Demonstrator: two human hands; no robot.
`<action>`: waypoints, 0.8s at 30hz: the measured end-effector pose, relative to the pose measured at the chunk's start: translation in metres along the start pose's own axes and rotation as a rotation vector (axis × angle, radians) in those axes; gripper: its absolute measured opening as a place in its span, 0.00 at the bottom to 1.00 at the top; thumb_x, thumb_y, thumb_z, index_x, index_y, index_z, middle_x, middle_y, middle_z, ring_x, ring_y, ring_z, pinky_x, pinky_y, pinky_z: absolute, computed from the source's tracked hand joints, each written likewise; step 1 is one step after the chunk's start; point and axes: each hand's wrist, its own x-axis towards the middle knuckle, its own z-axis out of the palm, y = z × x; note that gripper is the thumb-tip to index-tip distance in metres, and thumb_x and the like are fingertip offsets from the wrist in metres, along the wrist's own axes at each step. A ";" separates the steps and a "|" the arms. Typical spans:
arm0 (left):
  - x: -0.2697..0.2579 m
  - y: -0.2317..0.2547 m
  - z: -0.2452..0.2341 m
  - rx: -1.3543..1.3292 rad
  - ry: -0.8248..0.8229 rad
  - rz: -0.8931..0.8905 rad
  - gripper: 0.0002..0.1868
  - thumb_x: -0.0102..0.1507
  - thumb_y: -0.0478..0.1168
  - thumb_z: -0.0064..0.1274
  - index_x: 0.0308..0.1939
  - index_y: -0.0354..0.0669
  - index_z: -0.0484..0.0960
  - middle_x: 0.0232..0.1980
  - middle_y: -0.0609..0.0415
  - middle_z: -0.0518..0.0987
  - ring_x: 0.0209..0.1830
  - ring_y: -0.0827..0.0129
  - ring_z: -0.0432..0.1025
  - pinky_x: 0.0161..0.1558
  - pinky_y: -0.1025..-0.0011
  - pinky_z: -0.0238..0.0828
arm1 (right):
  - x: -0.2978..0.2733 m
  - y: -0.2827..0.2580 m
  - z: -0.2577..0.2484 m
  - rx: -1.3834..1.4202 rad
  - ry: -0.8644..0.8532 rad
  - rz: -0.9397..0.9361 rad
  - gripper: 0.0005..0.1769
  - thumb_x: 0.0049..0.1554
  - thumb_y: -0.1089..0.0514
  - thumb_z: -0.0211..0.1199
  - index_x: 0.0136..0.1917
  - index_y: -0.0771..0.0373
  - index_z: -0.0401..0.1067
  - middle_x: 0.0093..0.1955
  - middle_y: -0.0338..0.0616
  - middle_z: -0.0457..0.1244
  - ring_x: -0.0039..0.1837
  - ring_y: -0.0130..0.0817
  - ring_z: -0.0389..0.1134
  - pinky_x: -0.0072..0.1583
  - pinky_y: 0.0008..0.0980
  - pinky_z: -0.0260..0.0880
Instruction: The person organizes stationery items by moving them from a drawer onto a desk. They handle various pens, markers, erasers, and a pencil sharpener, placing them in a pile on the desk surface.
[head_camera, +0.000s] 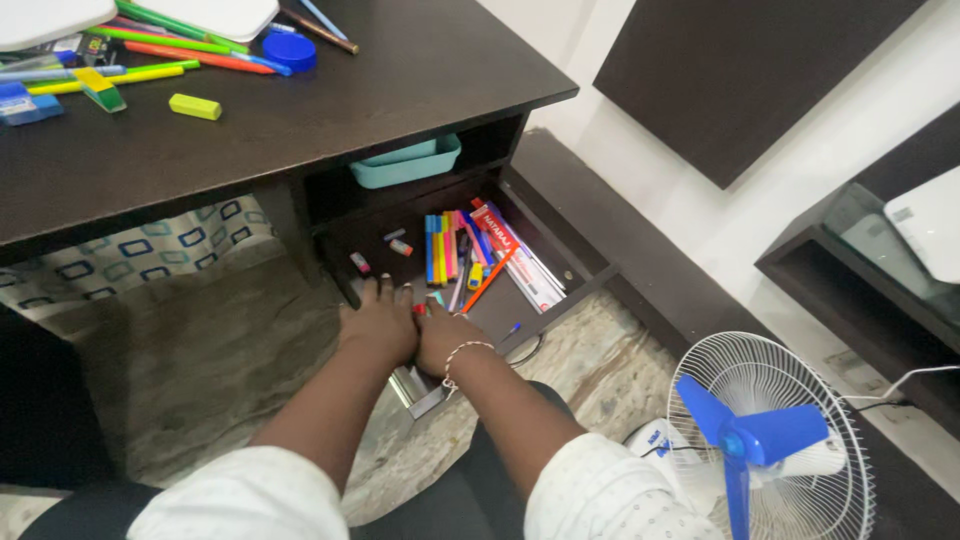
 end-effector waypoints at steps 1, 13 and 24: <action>0.001 0.003 -0.001 0.030 0.006 -0.001 0.33 0.70 0.50 0.36 0.80 0.54 0.56 0.84 0.47 0.46 0.83 0.51 0.41 0.70 0.35 0.48 | -0.002 0.000 -0.003 0.012 -0.002 0.005 0.34 0.57 0.52 0.57 0.76 0.55 0.60 0.84 0.54 0.42 0.74 0.61 0.59 0.71 0.52 0.61; -0.014 0.023 -0.046 0.044 -0.362 -0.052 0.32 0.64 0.48 0.58 0.73 0.67 0.70 0.80 0.55 0.57 0.83 0.51 0.41 0.64 0.33 0.62 | -0.004 -0.002 -0.002 0.050 0.047 0.040 0.29 0.53 0.57 0.63 0.69 0.59 0.68 0.81 0.60 0.44 0.68 0.64 0.63 0.67 0.51 0.66; -0.011 0.016 -0.024 0.000 -0.213 -0.031 0.21 0.68 0.46 0.48 0.65 0.58 0.80 0.76 0.58 0.65 0.81 0.57 0.48 0.67 0.47 0.63 | -0.006 -0.003 0.000 0.111 0.135 0.072 0.16 0.55 0.65 0.57 0.56 0.64 0.77 0.75 0.57 0.53 0.66 0.57 0.66 0.64 0.51 0.68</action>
